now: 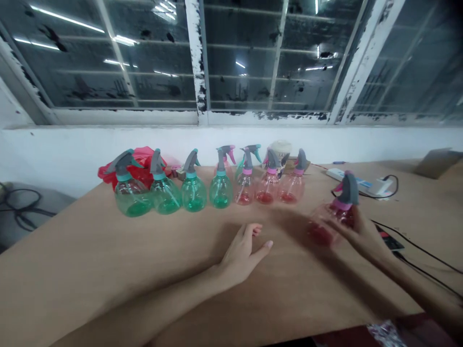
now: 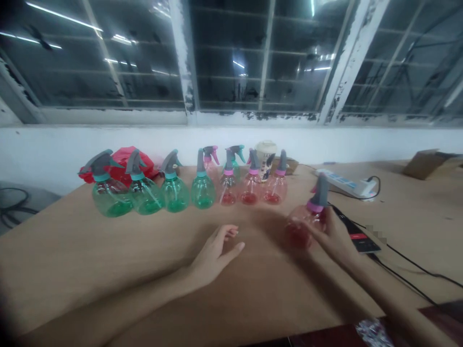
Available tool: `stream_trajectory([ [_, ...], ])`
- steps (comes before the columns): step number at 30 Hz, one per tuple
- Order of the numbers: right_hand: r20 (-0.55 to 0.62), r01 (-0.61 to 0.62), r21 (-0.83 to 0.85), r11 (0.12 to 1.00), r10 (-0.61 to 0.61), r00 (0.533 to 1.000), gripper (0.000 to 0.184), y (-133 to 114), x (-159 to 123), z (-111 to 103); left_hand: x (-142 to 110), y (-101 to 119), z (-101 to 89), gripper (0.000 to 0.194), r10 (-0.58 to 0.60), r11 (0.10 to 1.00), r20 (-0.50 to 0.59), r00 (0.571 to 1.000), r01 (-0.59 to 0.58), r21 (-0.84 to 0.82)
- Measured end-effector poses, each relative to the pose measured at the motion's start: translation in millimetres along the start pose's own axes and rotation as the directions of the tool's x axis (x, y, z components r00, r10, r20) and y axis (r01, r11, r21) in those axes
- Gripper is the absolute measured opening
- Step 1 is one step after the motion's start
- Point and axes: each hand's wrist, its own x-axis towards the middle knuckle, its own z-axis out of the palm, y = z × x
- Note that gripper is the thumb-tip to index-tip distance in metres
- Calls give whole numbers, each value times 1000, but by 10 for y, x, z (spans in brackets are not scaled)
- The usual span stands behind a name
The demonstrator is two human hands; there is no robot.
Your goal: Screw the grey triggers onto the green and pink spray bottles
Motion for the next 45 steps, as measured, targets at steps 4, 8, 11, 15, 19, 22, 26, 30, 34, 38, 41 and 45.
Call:
stream_trajectory([
  [4,131,9,133,991,-26,991,66,-470,-438,259,-58,106,-48,56,56,998,46,997,-56,17],
  [8,240,12,303,953,-88,967,74,-817,-616,690,39,270,-179,81,89,996,-18,996,-89,18],
  [11,267,65,361,930,-170,949,65,-1045,-611,949,173,425,-317,89,84,996,-79,993,-86,-17],
  [15,294,211,341,916,-317,902,60,-1330,-549,1117,331,596,-435,79,34,995,-173,984,-49,-85],
  [19,288,308,295,904,-392,874,74,-1402,-522,1166,456,631,-453,47,16,995,-213,977,-36,-90],
  [22,298,349,273,896,-424,855,83,-1315,-528,1191,512,573,-463,33,33,998,-218,975,-45,-48],
  [26,364,322,214,922,-381,850,93,-1201,-522,1229,527,475,-506,25,75,995,-177,981,-86,-53],
  [30,421,285,215,934,-352,836,94,-1166,-498,1253,511,427,-525,29,85,995,-204,975,-92,-26],
  [34,451,272,290,917,-382,806,92,-1159,-477,1242,507,409,-508,31,87,996,-216,972,-88,2],
  [38,445,285,326,901,-413,795,92,-1155,-481,1226,525,404,-498,20,86,996,-221,971,-84,21],
  [41,433,274,318,908,-396,810,97,-1144,-501,1228,534,431,-499,18,70,997,-197,978,-65,31],
  [45,421,260,303,917,-374,827,99,-1144,-516,1224,536,475,-499,12,56,998,-212,976,-51,33],
])
